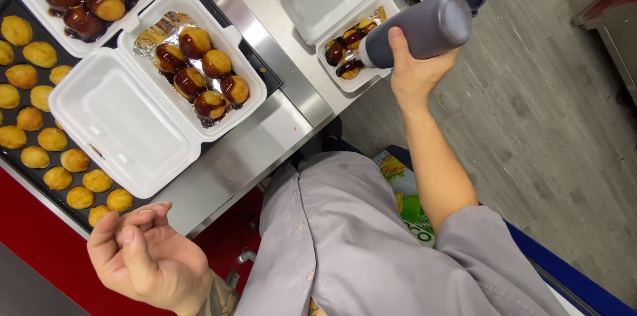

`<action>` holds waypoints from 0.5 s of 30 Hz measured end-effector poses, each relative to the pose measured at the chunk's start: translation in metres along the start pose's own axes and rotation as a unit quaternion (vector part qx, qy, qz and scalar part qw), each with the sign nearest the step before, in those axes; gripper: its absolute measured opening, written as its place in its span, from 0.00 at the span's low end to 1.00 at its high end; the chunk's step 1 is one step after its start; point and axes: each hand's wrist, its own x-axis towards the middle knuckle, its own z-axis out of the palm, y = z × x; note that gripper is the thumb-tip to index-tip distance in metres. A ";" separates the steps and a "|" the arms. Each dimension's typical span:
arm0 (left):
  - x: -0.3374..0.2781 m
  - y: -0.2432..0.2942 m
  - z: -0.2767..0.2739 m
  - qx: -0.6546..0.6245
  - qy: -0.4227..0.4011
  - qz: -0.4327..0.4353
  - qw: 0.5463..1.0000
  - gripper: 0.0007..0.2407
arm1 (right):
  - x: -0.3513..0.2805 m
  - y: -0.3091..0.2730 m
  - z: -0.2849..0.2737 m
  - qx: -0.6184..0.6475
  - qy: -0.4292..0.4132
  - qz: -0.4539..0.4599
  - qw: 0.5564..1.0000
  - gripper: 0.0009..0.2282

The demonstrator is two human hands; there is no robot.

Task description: Preparing several orders of takoyaki by deep frying, saucing, and topping them in takeout containers.

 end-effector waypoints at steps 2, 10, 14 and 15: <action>-0.002 0.001 0.000 0.004 0.002 0.005 1.000 0.08 | 0.010 0.011 -0.005 -0.008 -0.006 -0.001 1.000 0.31; -0.004 0.000 0.008 -0.013 0.044 0.000 0.999 0.09 | 0.044 0.048 -0.025 0.366 0.126 0.268 0.882 0.26; 0.008 0.016 0.026 0.048 0.086 0.024 0.995 0.12 | 0.027 -0.047 0.024 0.478 -0.033 0.466 0.744 0.23; 0.011 0.024 0.034 0.123 -0.006 0.011 0.992 0.17 | 0.017 -0.079 0.037 0.489 -0.070 0.470 0.732 0.24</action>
